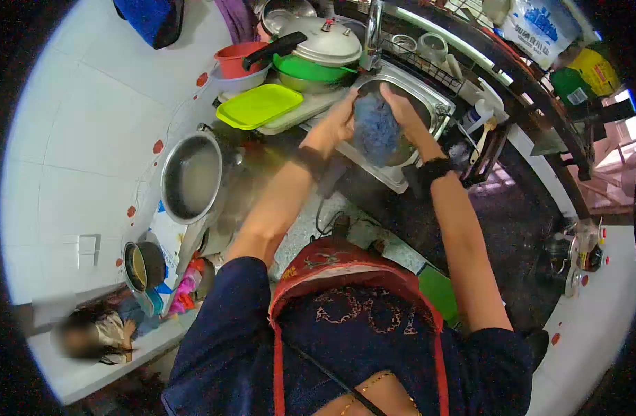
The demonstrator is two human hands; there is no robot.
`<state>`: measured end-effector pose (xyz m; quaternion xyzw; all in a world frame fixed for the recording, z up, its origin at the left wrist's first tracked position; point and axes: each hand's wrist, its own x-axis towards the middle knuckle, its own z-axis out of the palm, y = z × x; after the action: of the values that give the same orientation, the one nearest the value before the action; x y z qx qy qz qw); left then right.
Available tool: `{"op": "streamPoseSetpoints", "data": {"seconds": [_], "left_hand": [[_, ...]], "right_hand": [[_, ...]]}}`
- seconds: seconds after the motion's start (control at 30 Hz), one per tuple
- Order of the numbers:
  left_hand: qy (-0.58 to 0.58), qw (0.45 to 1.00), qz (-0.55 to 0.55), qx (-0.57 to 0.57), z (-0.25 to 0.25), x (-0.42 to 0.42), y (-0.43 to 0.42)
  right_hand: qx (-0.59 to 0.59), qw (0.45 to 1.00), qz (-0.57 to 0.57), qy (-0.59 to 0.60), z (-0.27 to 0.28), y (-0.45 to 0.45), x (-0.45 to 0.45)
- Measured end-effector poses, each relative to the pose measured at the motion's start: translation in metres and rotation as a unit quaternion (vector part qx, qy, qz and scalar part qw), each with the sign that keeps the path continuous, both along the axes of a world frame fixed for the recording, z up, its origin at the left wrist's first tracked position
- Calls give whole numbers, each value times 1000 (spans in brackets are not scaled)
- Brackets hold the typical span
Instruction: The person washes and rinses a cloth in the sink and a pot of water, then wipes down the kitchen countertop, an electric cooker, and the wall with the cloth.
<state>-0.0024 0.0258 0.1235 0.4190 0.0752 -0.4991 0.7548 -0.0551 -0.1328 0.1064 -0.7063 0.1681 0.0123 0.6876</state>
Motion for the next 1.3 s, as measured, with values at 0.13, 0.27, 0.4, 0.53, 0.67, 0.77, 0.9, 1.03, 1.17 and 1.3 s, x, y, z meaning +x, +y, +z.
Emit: {"op": "streamPoseSetpoints", "data": {"seconds": [0.13, 0.27, 0.4, 0.53, 0.67, 0.77, 0.9, 1.03, 1.17, 1.3], "left_hand": [[-39, 999, -14, -2, 21, 0, 18], [-95, 994, -15, -44, 16, 9, 22], [-247, 966, -65, 25, 25, -23, 35], [-415, 855, -206, 234, 32, -39, 36], [-508, 847, -117, 105, 17, -56, 39], [-399, 908, 11, 128, -9, -44, 35], [-365, 921, 130, 45, -19, -44, 13], [-145, 971, 175, 69, -20, -39, -9], [-162, 962, 214, -47, -48, -43, -30], [-75, 989, 128, 26, -35, -31, -33]], "right_hand": [[-207, 962, 118, -136, 42, 13, -30], [-134, 968, 110, -183, 41, 16, -28], [31, 988, 78, -130, 52, 13, -32], [204, 968, 16, -144, 69, 18, -47], [308, 937, -60, -156, 40, -14, -44], [338, 924, -105, -145, 16, -30, -42], [306, 935, -143, -112, 27, -8, -50], [-260, 942, -46, -206, 50, 71, -62], [-393, 882, -141, -218, 35, 75, -38], [-414, 861, -175, -237, 11, 40, -10]]}}
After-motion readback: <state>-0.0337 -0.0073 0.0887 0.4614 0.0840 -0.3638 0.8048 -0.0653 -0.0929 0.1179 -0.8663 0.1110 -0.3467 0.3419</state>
